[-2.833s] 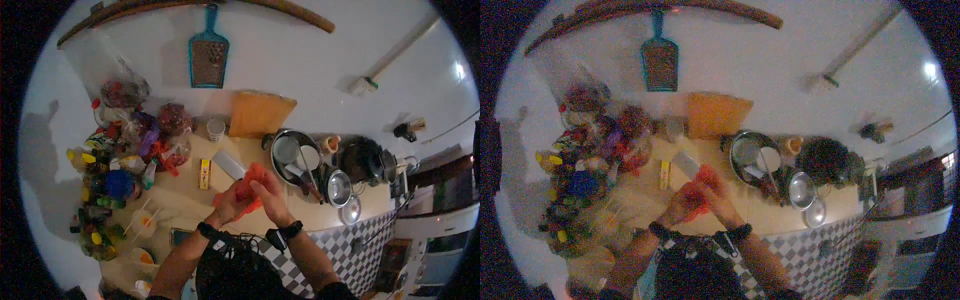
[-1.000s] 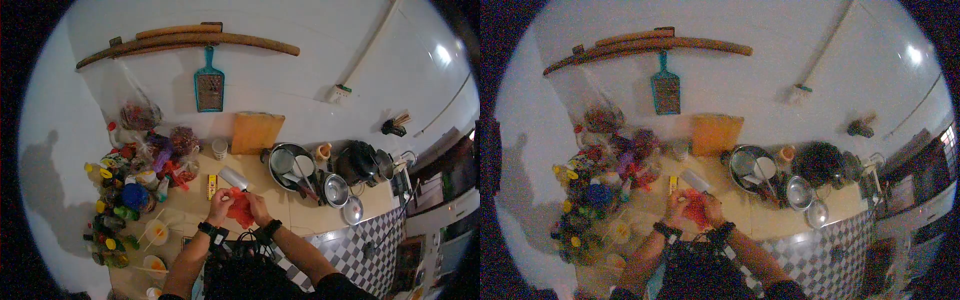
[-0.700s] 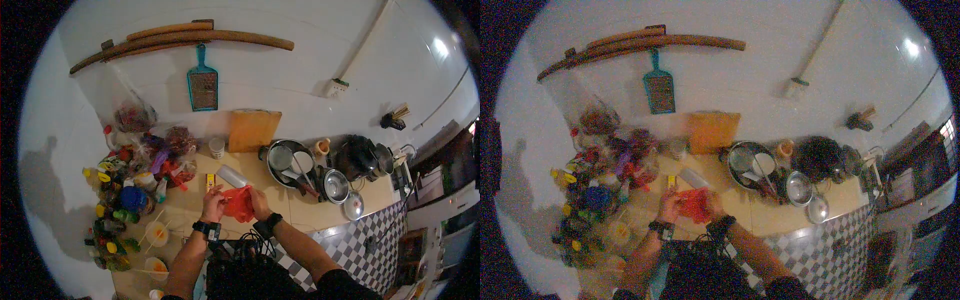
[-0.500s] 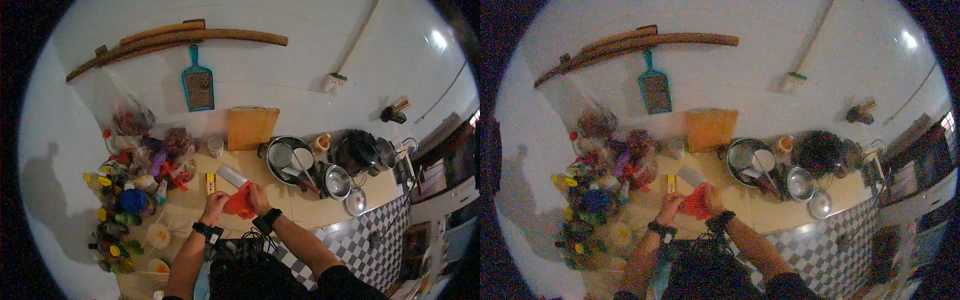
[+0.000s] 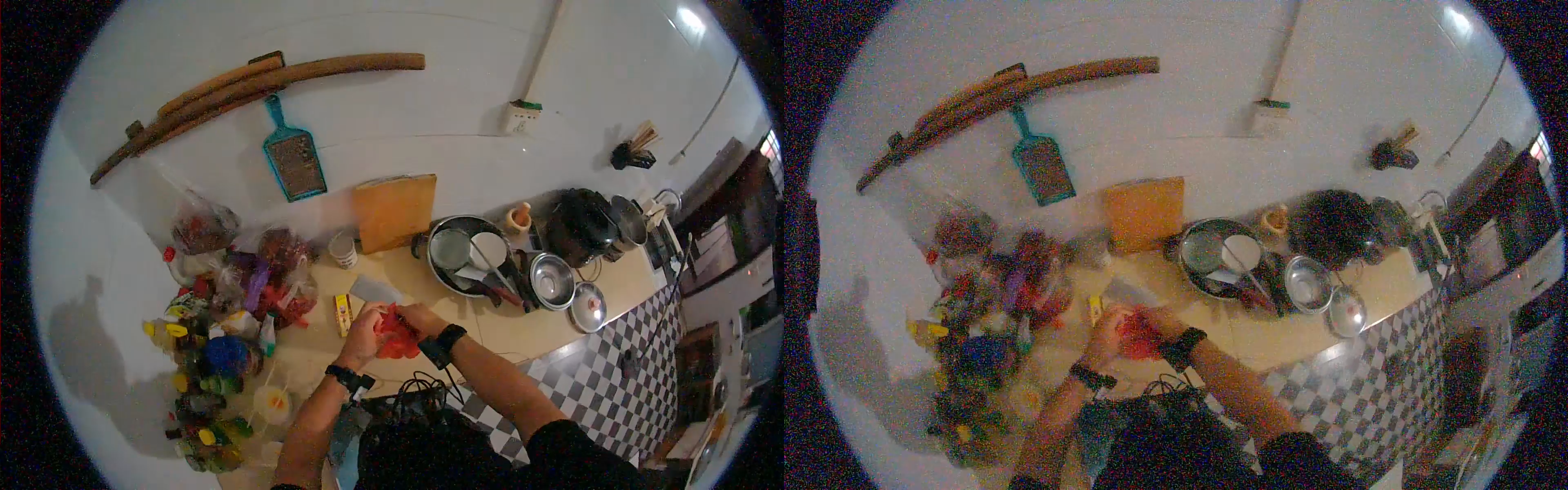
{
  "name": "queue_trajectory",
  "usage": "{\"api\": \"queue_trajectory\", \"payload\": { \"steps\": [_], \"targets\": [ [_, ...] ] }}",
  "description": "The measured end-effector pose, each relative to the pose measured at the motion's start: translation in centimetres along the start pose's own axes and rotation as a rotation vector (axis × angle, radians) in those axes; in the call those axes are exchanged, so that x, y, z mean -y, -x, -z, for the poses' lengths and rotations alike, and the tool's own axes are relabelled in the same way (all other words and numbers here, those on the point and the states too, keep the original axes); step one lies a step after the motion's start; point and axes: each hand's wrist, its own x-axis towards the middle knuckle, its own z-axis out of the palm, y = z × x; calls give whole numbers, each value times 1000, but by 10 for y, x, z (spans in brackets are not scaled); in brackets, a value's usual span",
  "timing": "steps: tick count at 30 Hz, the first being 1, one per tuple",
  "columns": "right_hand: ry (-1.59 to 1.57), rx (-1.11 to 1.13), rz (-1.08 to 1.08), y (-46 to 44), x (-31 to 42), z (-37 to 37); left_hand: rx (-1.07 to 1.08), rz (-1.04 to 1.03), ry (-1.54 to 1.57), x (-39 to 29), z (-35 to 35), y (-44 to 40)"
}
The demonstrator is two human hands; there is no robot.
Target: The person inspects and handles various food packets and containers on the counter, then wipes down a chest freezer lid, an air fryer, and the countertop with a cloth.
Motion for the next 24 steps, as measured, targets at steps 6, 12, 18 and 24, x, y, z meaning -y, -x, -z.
{"api": "queue_trajectory", "payload": {
  "steps": [6, 12, 18, 24],
  "targets": [
    [77, 45, -38, -5, -11, 18, 67, -50, -92, -15, -6, 1],
    [19, 140, 421, 28, 8, 15, -32, 44, -529, -1, 13, 3],
    [650, -150, 485, 3, -20, 12, -40, 373, -1, -23, 12, 5],
    [729, -146, 337, -8, -23, 2, -154, 607, 586, -34, 9, 10]
  ]
}}
